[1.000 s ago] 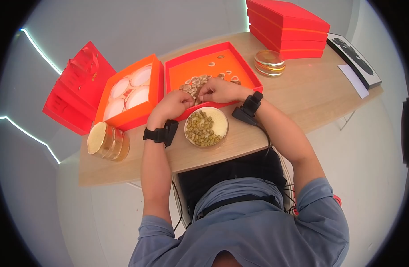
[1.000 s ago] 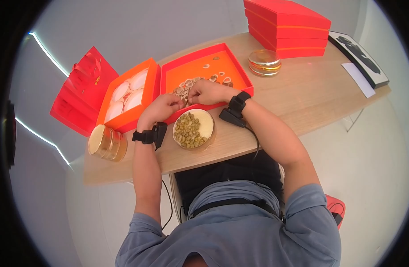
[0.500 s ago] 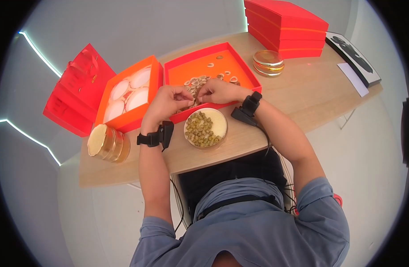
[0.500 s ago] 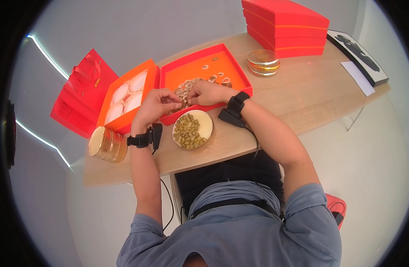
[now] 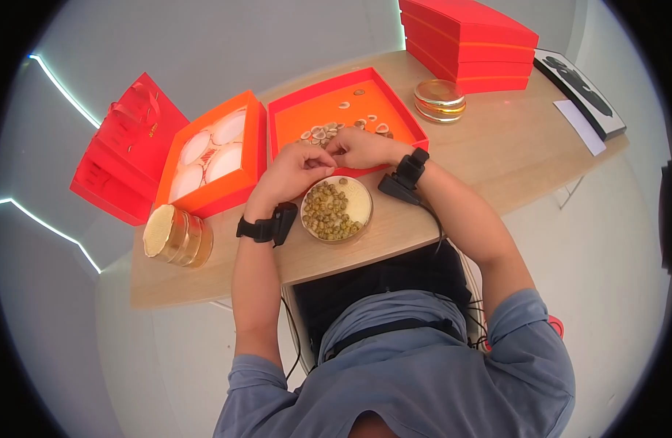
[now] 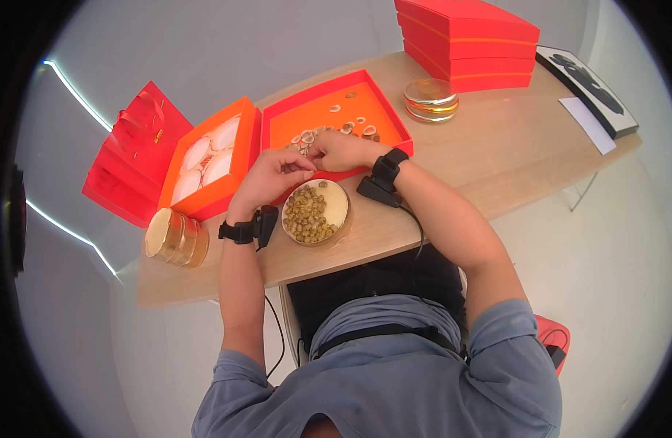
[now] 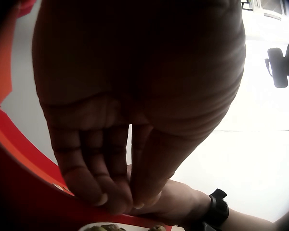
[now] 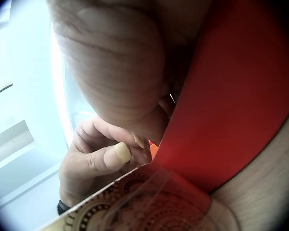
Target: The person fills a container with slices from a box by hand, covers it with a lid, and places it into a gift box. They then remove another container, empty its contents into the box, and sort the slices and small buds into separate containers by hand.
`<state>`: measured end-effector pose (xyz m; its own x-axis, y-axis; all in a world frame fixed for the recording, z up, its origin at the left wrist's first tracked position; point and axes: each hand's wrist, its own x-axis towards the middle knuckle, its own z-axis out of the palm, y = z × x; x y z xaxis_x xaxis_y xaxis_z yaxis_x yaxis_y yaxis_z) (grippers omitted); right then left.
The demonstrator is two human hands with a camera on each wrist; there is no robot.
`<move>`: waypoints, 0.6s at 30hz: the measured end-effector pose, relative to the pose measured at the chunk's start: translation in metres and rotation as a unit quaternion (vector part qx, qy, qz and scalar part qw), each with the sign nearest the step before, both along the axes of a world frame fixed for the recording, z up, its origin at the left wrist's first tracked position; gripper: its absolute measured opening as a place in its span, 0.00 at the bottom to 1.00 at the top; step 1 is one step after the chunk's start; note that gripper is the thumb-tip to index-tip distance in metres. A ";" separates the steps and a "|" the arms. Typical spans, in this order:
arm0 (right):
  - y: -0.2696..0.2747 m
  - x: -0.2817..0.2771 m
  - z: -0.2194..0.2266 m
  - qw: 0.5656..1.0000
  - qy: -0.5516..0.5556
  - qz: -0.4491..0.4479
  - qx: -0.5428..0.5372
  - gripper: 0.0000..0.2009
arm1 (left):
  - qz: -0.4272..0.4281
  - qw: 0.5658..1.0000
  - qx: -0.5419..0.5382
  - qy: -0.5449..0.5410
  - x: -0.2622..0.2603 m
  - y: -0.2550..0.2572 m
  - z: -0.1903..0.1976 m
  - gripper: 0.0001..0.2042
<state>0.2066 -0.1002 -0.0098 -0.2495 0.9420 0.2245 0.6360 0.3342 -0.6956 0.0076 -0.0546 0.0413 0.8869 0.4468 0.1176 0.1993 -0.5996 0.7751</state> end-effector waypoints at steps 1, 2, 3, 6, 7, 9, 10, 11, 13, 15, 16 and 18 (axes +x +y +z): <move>-0.002 -0.001 0.004 1.000 -0.023 -0.004 -0.014 0.06 | 0.004 1.000 0.005 -0.014 -0.001 0.003 -0.003 0.04; -0.005 -0.002 0.010 0.999 -0.045 -0.007 -0.028 0.07 | 0.008 1.000 0.009 -0.027 -0.002 0.007 -0.004 0.05; -0.006 -0.003 0.014 0.997 -0.068 -0.010 -0.041 0.08 | 0.038 0.999 0.009 -0.021 -0.004 0.010 -0.004 0.05; -0.006 -0.003 0.008 1.000 -0.019 0.008 -0.007 0.08 | 0.122 0.992 0.029 0.013 -0.008 0.018 -0.001 0.05; -0.007 -0.003 0.008 1.000 -0.016 0.007 -0.009 0.08 | 0.147 0.987 0.051 0.034 -0.009 0.018 0.000 0.05; -0.007 -0.004 0.009 1.000 -0.010 0.005 -0.013 0.08 | 0.158 0.980 0.102 0.070 -0.010 0.023 -0.002 0.05; -0.006 -0.003 0.008 1.000 -0.002 0.006 -0.009 0.08 | 0.146 0.977 0.133 0.086 -0.009 0.028 -0.008 0.05; -0.005 -0.003 0.006 1.000 0.006 0.006 -0.005 0.08 | 0.133 0.972 0.163 0.101 -0.008 0.033 -0.013 0.05; -0.003 -0.003 0.004 1.000 0.015 0.008 -0.002 0.07 | 0.121 0.974 0.162 0.103 -0.006 0.038 -0.020 0.04; -0.004 -0.003 0.004 1.000 0.018 0.010 -0.002 0.07 | 0.121 0.973 0.167 0.107 -0.004 0.039 -0.022 0.04; -0.004 -0.003 0.004 1.000 0.017 0.007 -0.004 0.07 | 0.127 0.971 0.172 0.111 -0.003 0.038 -0.021 0.04; -0.005 -0.004 0.005 1.000 0.014 0.002 -0.008 0.07 | 0.127 0.968 0.182 0.118 -0.003 0.037 -0.021 0.04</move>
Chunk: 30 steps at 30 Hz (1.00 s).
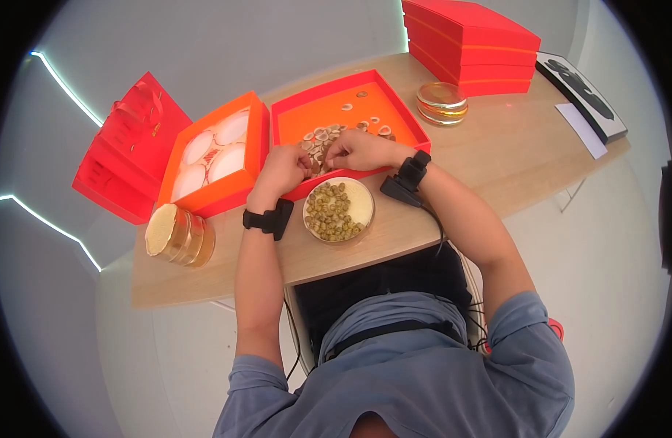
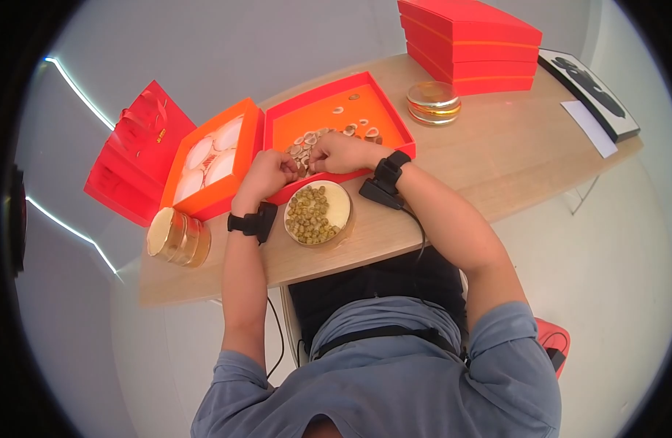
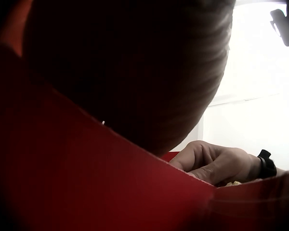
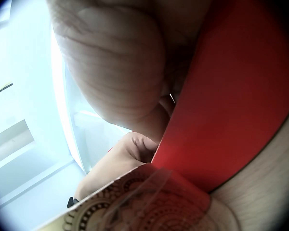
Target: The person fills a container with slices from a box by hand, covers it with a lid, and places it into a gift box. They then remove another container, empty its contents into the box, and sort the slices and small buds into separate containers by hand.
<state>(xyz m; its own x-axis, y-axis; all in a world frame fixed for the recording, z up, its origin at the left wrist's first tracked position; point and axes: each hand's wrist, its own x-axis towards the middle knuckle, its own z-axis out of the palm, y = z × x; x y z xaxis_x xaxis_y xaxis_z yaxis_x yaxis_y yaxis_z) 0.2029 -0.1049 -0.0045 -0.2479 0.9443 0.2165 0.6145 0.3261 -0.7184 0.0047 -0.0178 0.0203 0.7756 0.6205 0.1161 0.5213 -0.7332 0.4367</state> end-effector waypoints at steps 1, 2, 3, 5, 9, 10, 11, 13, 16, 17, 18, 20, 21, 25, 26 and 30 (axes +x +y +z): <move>0.000 0.000 0.000 1.000 0.001 0.002 0.002 0.07 | -0.007 1.000 0.005 0.005 -0.001 0.000 0.001 0.04; -0.001 -0.001 0.001 1.000 0.002 0.004 0.005 0.07 | -0.014 1.000 0.010 0.010 -0.001 0.000 0.002 0.05; -0.002 0.000 0.001 1.000 0.004 0.005 0.008 0.07 | -0.009 1.000 -0.011 -0.012 -0.001 -0.001 0.003 0.05; -0.001 0.000 -0.001 1.000 0.003 0.009 0.017 0.07 | -0.001 0.997 -0.052 -0.054 -0.004 -0.011 0.012 0.05; 0.003 0.002 -0.004 1.000 -0.011 0.010 0.015 0.07 | -0.055 0.977 -0.160 -0.132 -0.003 -0.028 0.024 0.04; 0.002 0.002 -0.002 1.000 -0.021 0.005 0.009 0.07 | -0.082 0.974 -0.162 -0.133 -0.002 -0.032 0.025 0.04; 0.001 0.001 0.001 1.000 -0.031 0.000 0.003 0.07 | -0.109 0.971 -0.164 -0.134 -0.002 -0.034 0.026 0.03; 0.000 0.001 0.003 1.000 -0.030 -0.003 0.003 0.07 | -0.123 0.972 -0.166 -0.113 -0.002 -0.033 0.024 0.03; -0.001 0.001 -0.001 1.000 -0.007 0.000 0.017 0.07 | -0.136 0.971 -0.168 -0.103 -0.002 -0.034 0.022 0.03; 0.001 0.002 -0.002 1.000 -0.007 0.001 0.018 0.07 | -0.138 0.970 -0.169 -0.103 -0.002 -0.034 0.021 0.04; 0.002 0.002 -0.004 1.000 -0.007 0.003 0.020 0.07 | -0.142 0.971 -0.165 -0.102 -0.002 -0.034 0.021 0.04; 0.003 0.003 -0.004 1.000 -0.009 0.002 0.014 0.07 | -0.148 0.972 -0.156 -0.099 -0.002 -0.033 0.020 0.04; 0.003 0.003 -0.005 1.000 -0.010 0.001 0.012 0.07 | -0.139 0.972 -0.151 -0.110 -0.002 -0.032 0.019 0.03; -0.001 0.000 0.001 1.000 -0.014 -0.002 0.003 0.07 | -0.079 0.973 -0.165 -0.144 -0.002 -0.027 0.019 0.03; -0.001 0.000 0.000 1.000 0.001 0.001 0.014 0.07 | -0.058 0.971 -0.176 -0.149 -0.003 -0.025 0.019 0.02; 0.006 0.005 -0.009 0.998 0.001 -0.027 0.051 0.08 | -0.040 0.998 -0.020 -0.040 -0.004 -0.016 0.012 0.07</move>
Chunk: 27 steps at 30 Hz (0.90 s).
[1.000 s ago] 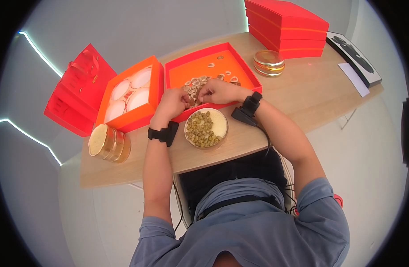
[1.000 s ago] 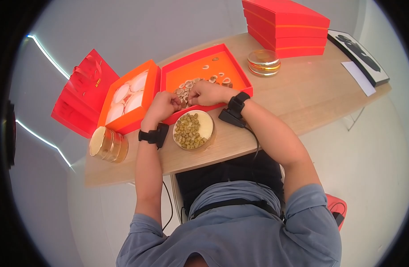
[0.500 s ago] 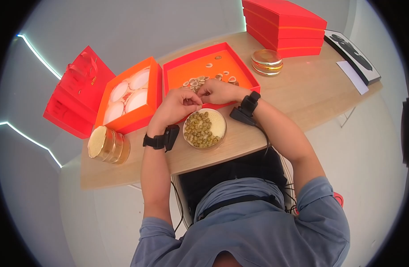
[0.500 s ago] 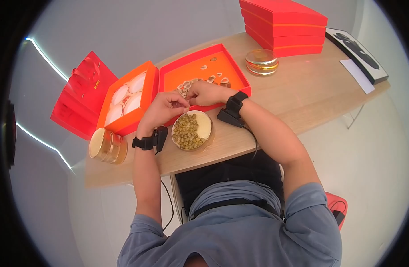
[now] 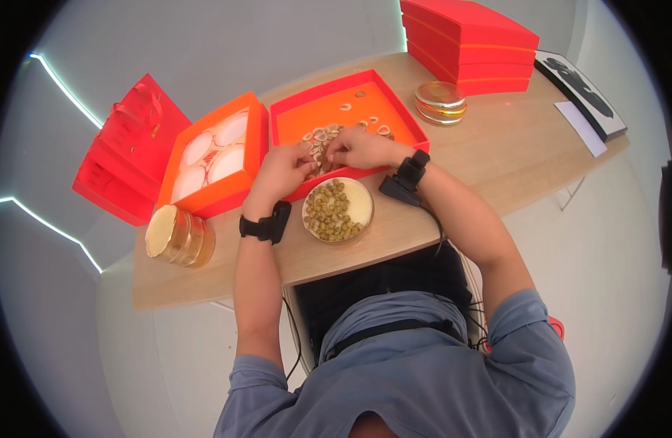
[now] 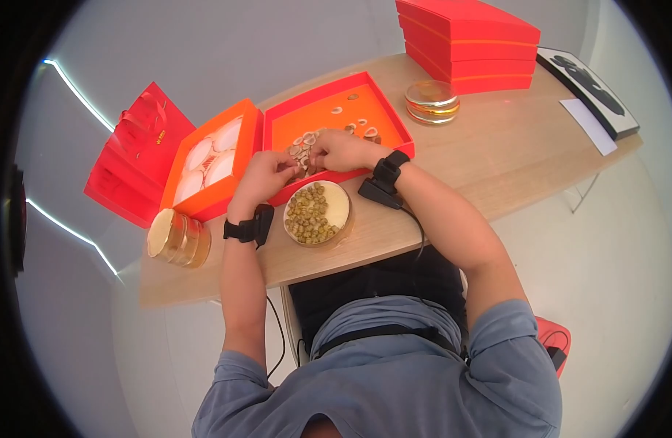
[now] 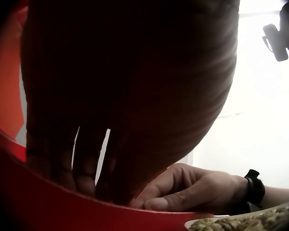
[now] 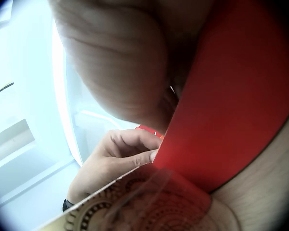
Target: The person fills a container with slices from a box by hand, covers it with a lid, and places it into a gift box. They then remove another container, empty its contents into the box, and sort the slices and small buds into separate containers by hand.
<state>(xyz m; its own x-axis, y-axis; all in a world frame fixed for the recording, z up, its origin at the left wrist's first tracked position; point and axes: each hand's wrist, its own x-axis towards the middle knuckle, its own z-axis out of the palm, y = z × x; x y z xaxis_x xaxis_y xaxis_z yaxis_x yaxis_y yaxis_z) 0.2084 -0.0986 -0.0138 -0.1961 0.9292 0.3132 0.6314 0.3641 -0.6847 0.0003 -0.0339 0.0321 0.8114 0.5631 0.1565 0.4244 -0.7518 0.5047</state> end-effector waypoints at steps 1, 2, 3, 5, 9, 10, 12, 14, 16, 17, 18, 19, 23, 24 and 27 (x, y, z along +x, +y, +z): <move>-0.004 -0.002 0.005 0.999 -0.021 -0.045 0.007 0.09 | -0.001 0.998 0.033 0.054 0.000 -0.003 0.005 0.09; -0.010 -0.004 0.012 0.995 -0.041 -0.089 0.013 0.09 | -0.002 0.992 0.065 0.108 0.000 -0.005 0.008 0.12; -0.014 -0.005 0.017 0.989 -0.062 -0.134 0.020 0.10 | -0.002 0.993 0.055 0.108 0.000 -0.006 0.008 0.14; -0.015 -0.004 0.016 0.983 -0.118 -0.143 0.011 0.11 | -0.002 0.994 0.035 0.108 0.001 -0.008 0.008 0.17; -0.028 -0.012 0.036 0.988 -0.117 -0.075 -0.068 0.12 | -0.044 0.997 -0.027 0.053 0.002 -0.009 0.002 0.18; -0.026 -0.012 0.035 0.990 -0.104 -0.064 -0.067 0.12 | -0.044 0.996 -0.029 0.068 0.003 -0.011 0.004 0.17; -0.021 -0.011 0.030 0.994 -0.079 -0.043 -0.065 0.12 | -0.052 0.995 -0.036 0.081 0.003 -0.009 0.004 0.16; -0.013 -0.007 0.015 0.998 -0.037 -0.011 -0.043 0.11 | -0.071 0.993 -0.048 0.079 0.000 -0.002 -0.001 0.15; -0.007 -0.003 0.007 0.999 -0.016 0.013 -0.039 0.10 | -0.060 0.991 -0.079 0.085 -0.001 -0.002 -0.001 0.14; -0.005 -0.002 0.007 0.999 -0.017 0.021 -0.046 0.09 | -0.055 0.990 -0.094 0.087 -0.001 -0.002 0.000 0.14; -0.003 -0.001 0.006 0.998 -0.017 0.029 -0.054 0.09 | -0.050 0.989 -0.109 0.086 -0.001 -0.002 0.000 0.14; -0.005 -0.001 0.007 0.998 -0.003 0.033 -0.060 0.08 | -0.045 0.988 -0.124 0.085 -0.001 -0.002 0.000 0.14; -0.011 -0.005 0.015 0.995 0.021 0.049 -0.086 0.09 | -0.064 0.980 -0.166 0.093 -0.002 0.003 0.001 0.13; -0.012 -0.006 0.016 0.994 0.019 0.053 -0.094 0.10 | -0.062 0.979 -0.175 0.086 -0.002 0.003 0.000 0.13; -0.010 -0.004 0.012 0.992 0.048 0.066 -0.092 0.09 | -0.068 0.976 -0.196 0.069 -0.002 0.002 -0.002 0.12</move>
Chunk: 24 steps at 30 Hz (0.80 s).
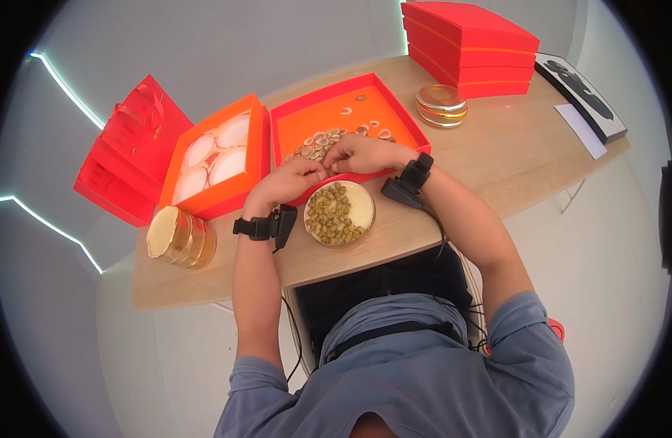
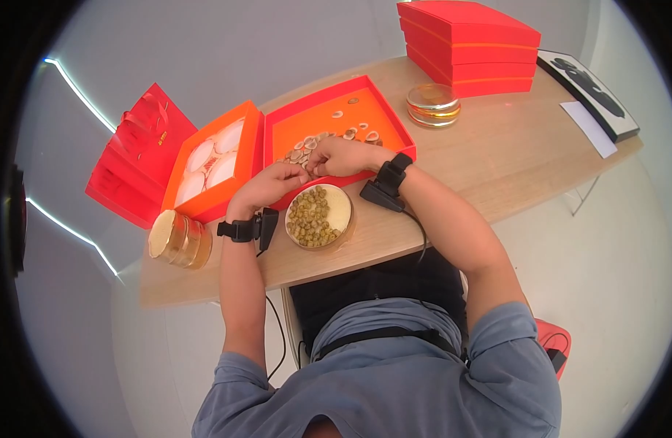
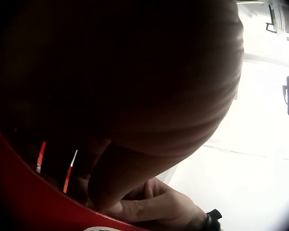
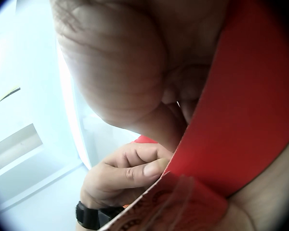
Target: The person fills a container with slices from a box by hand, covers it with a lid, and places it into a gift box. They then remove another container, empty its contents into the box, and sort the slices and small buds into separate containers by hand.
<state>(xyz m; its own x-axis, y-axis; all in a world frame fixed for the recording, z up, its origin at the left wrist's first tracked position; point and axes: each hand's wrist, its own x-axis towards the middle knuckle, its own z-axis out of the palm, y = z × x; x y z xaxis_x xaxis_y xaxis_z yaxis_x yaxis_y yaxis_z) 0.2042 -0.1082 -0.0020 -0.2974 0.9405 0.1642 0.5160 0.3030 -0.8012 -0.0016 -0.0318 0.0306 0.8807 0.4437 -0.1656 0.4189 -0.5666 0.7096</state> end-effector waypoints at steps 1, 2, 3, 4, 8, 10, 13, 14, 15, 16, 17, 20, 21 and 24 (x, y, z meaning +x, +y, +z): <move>0.001 0.000 0.000 1.000 -0.002 0.001 -0.003 0.09 | -0.010 1.000 -0.005 -0.003 0.000 0.003 -0.002 0.12; 0.001 0.000 0.000 1.000 -0.004 0.002 -0.006 0.09 | -0.019 1.000 -0.011 -0.006 0.000 0.005 -0.004 0.12; 0.002 0.001 0.000 1.000 -0.006 0.004 -0.009 0.09 | -0.018 1.000 -0.006 0.001 0.000 0.006 -0.005 0.12; 0.002 0.001 0.000 1.000 -0.010 0.002 -0.010 0.09 | -0.017 1.000 -0.001 0.008 0.001 0.003 -0.003 0.12; -0.001 -0.001 0.002 1.000 -0.017 -0.013 -0.012 0.08 | -0.009 1.000 -0.001 0.021 -0.001 -0.002 0.003 0.13; -0.001 -0.001 0.002 1.000 -0.020 -0.019 -0.010 0.08 | 0.000 1.000 0.009 0.024 -0.002 -0.004 0.005 0.13; 0.001 -0.001 0.000 0.999 -0.026 -0.023 -0.003 0.08 | 0.001 1.000 0.010 0.018 -0.005 0.000 0.004 0.13; 0.001 -0.001 0.000 0.999 -0.026 -0.026 -0.002 0.08 | -0.001 1.000 0.008 0.015 -0.005 0.001 0.003 0.13; 0.000 -0.001 0.000 0.999 -0.026 -0.030 0.000 0.08 | -0.009 1.000 0.005 0.011 -0.004 0.002 0.002 0.13; 0.000 -0.001 0.000 0.999 -0.023 -0.034 0.005 0.08 | -0.018 1.000 0.001 0.008 -0.004 0.003 0.001 0.13; -0.001 -0.001 0.000 0.999 -0.020 -0.039 0.011 0.07 | -0.026 1.000 -0.003 0.005 -0.003 0.004 0.001 0.13; 0.001 -0.001 -0.001 0.999 -0.019 -0.043 0.022 0.07 | -0.031 0.999 -0.042 -0.013 -0.002 0.007 -0.004 0.11; 0.002 -0.001 -0.002 0.999 -0.020 -0.043 0.025 0.07 | -0.037 0.998 -0.047 -0.016 -0.002 0.008 -0.004 0.11; 0.002 -0.001 -0.004 0.998 -0.010 -0.055 0.028 0.07 | -0.048 0.997 -0.057 -0.016 -0.003 0.010 -0.004 0.10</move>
<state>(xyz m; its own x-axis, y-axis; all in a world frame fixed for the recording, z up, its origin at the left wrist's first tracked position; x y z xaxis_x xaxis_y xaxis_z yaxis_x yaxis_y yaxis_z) 0.2027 -0.1058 -0.0057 -0.1960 0.9571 0.2133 0.5642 0.2880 -0.7738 -0.0043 -0.0218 0.0269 0.9239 0.3375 -0.1802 0.3422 -0.5181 0.7839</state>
